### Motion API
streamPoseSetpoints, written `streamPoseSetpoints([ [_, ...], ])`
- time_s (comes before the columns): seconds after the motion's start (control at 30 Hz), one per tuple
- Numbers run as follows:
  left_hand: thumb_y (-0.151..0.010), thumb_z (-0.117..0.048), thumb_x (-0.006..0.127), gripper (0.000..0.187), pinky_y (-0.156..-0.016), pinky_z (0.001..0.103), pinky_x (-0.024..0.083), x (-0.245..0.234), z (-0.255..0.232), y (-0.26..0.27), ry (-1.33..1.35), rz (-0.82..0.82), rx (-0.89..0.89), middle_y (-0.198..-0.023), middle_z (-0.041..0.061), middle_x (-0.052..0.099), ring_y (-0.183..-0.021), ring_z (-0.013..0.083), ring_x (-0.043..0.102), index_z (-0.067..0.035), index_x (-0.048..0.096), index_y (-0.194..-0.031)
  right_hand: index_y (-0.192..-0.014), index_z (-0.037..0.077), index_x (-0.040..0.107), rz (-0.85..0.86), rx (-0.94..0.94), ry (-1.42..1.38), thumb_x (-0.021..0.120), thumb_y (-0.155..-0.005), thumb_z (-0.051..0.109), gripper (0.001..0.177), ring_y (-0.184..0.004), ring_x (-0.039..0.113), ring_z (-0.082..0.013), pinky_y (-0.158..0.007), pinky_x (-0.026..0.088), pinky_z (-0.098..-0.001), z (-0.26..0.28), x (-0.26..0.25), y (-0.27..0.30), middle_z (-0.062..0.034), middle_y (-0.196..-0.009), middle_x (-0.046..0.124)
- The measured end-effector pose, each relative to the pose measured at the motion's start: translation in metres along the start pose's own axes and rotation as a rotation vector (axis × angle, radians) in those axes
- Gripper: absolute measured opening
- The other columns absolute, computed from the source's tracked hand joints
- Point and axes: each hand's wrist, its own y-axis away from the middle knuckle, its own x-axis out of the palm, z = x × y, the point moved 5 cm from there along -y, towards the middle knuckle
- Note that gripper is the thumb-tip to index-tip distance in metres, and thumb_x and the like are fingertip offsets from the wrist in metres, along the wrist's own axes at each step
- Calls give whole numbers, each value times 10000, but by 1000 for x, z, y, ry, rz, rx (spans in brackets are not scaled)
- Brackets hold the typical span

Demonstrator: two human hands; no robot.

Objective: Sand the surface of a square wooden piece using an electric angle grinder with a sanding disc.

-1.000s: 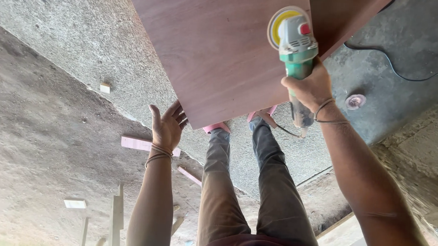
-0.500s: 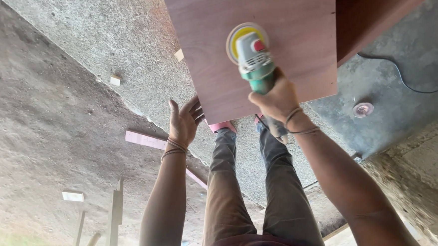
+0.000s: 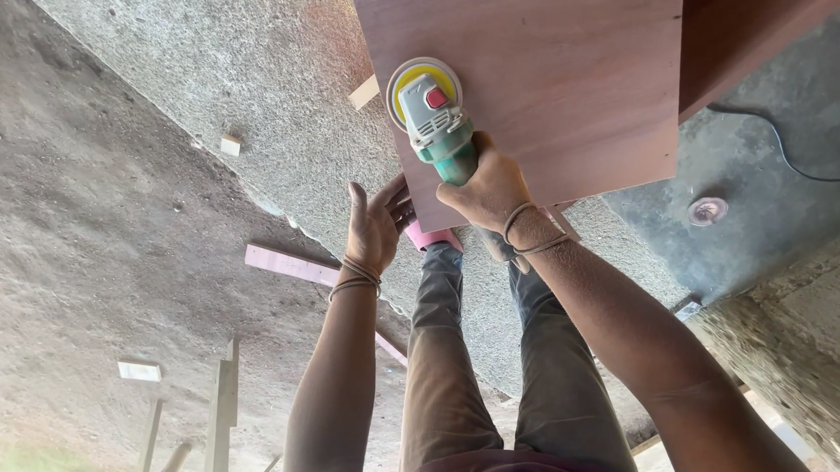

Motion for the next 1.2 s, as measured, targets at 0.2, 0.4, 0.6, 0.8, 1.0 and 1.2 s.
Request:
streamPoseSetpoints([
  [0.2, -818, -929, 244, 1256, -1209, 492, 332, 0, 0, -1, -2, -2, 0, -1561, 269, 462, -1401, 362, 480, 70, 321, -1577, -1245, 15, 539, -16, 15, -5, 741, -699, 259, 630, -868, 763, -297, -808, 635, -390, -8, -11, -1, -166, -982, 743],
  [0.4, -816, -934, 267, 1265, -1206, 488, 337, -6, 6, -2, -3, -15, 12, -1559, 274, 465, -1392, 368, 489, 79, 323, -1573, -1218, 14, 558, -51, 17, -25, 740, -700, 259, 602, -861, 756, -283, -800, 629, -387, -25, -31, 4, -155, -982, 739],
  [0.6, -786, -950, 290, 1297, -1213, 493, 334, -3, 2, 0, -25, -53, 12, -1567, 278, 456, -1422, 380, 476, 84, 318, -1568, -1173, 16, 590, -91, 24, -51, 737, -703, 263, 551, -838, 741, -260, -792, 632, -386, -46, -56, 6, -134, -960, 732],
  [0.8, -773, -957, 274, 1310, -1207, 489, 335, -1, 1, 1, -52, -97, 12, -1554, 281, 469, -1417, 391, 478, 86, 322, -1565, -1172, 6, 602, -147, -7, -70, 750, -704, 257, 551, -852, 729, -249, -797, 620, -383, -76, -80, 8, -125, -974, 728],
  [1.0, -779, -955, 275, 1310, -1206, 488, 339, 1, -2, 3, -66, -127, 18, -1544, 284, 481, -1410, 397, 482, 94, 329, -1561, -1193, -11, 589, -170, 6, -121, 752, -704, 251, 578, -870, 717, -228, -799, 609, -370, -92, -110, 14, -116, -991, 721],
  [1.2, -775, -954, 284, 1312, -1212, 484, 339, 4, -4, 4, -79, -152, 20, -1541, 277, 485, -1415, 391, 483, 100, 327, -1557, -1171, 8, 607, -171, 68, -145, 752, -702, 251, 548, -854, 710, -204, -781, 609, -345, -117, -135, 20, -91, -973, 720],
])
